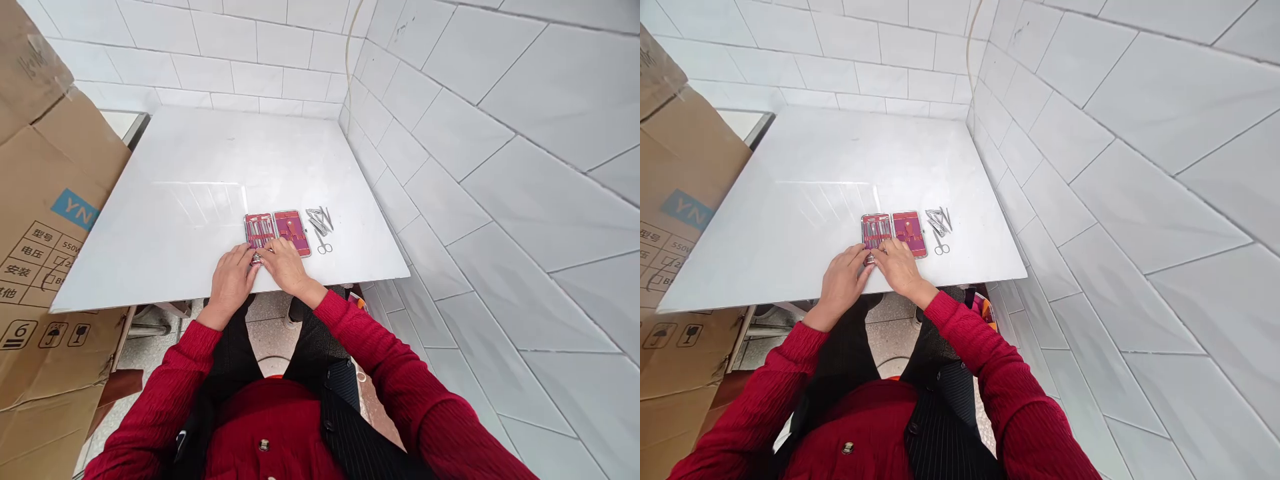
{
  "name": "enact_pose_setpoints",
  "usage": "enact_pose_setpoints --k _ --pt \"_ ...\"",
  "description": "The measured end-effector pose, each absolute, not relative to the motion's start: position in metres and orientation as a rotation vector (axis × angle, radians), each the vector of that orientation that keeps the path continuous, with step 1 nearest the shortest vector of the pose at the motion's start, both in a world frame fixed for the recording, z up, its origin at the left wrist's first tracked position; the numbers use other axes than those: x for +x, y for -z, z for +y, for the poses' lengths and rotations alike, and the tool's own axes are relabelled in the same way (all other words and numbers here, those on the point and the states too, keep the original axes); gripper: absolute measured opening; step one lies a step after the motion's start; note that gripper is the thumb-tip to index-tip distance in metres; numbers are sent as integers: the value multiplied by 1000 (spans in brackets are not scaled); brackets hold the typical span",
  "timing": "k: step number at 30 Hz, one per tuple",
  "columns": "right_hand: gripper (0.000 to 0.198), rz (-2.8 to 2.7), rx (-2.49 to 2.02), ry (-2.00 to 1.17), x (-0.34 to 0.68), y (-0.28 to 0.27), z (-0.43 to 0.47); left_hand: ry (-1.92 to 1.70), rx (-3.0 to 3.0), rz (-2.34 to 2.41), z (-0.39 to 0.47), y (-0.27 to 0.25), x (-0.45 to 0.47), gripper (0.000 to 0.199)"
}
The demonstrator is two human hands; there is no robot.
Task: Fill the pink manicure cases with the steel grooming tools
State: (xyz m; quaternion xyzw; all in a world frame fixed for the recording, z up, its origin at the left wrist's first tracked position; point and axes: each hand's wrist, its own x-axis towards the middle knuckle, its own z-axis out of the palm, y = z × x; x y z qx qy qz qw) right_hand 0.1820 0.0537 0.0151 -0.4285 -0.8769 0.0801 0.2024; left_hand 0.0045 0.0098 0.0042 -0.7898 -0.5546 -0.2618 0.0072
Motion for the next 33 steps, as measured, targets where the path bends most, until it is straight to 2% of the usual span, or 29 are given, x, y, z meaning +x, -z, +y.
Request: enact_pose_setpoints --k 3,11,18,27,33 --pt "36 -2348 -1226 -254 188 -16 52 807 -2444 -1716 12 -5 6 42" --pt "24 -2307 -1274 -271 190 -15 51 807 -2408 -1677 14 -4 5 43" --pt "26 -2369 -1228 -214 189 -15 54 785 -2394 -1679 16 -6 7 43" --pt "26 -2207 -1145 -485 201 -10 60 782 -2377 -1689 15 -8 9 41" --pt "23 -2074 -1142 -602 254 -32 99 763 -2376 -1701 15 -7 9 40"
